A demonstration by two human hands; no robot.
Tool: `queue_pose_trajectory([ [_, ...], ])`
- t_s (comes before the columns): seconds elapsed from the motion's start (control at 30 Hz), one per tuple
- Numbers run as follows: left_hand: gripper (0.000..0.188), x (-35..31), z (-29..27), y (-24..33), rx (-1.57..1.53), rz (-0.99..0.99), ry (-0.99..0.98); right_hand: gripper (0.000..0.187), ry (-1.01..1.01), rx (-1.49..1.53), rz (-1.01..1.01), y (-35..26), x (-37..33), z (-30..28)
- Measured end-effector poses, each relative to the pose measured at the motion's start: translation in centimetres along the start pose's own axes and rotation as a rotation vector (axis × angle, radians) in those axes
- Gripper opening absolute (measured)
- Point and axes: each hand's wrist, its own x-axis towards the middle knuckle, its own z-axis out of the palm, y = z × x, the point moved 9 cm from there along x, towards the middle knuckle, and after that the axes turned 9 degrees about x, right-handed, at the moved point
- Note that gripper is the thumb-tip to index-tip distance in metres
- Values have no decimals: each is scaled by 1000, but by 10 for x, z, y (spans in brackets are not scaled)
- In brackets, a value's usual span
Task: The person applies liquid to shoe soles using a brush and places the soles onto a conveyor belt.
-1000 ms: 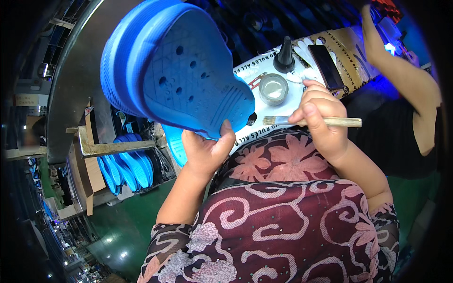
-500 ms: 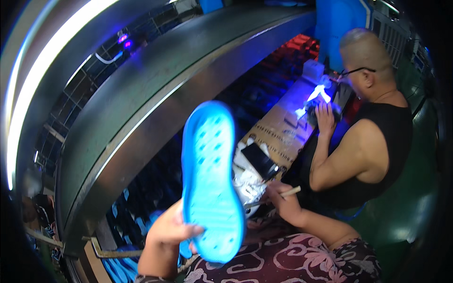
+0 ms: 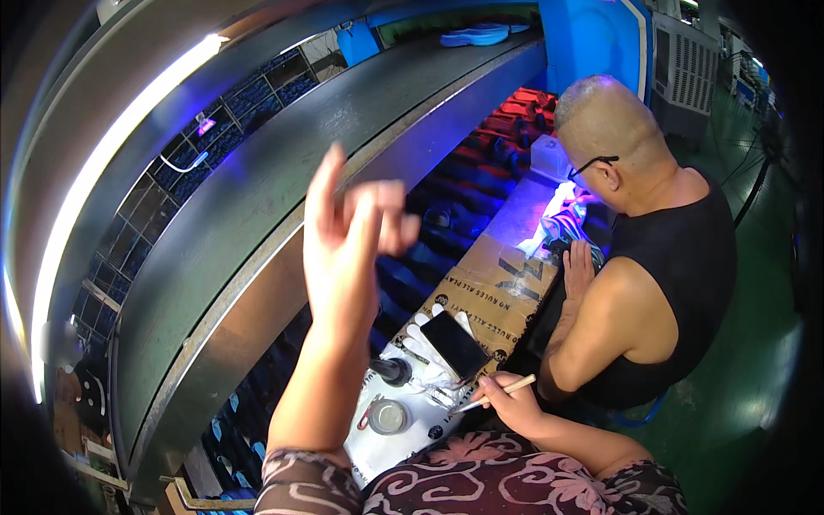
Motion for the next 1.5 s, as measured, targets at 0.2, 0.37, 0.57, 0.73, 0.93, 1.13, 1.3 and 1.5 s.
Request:
queue_pose_trajectory([
  [0.2,30,-244,-217,-19,749,-527,314,34,-69,99,28,15,-18,33],
  [0.37,49,-434,-339,26,1713,-533,357,36,-138,113,68,23,-23,60],
  [0.57,41,-498,-356,-17,1703,-1029,134,35,-192,70,105,28,-31,107],
  [0.73,40,-494,-354,-8,1681,-1104,154,32,-111,97,104,36,-39,100],
  [0.93,43,-542,-372,-10,1130,-968,579,41,-68,-1,86,25,-41,106],
  [1.13,49,-543,-297,-20,-273,-1162,612,44,-115,-10,115,32,-37,124],
  [1.3,51,-463,-264,10,85,-881,602,42,-162,6,82,13,-30,147],
  [1.5,50,-412,-241,21,429,-661,503,39,-428,-66,-136,-44,-41,208],
])
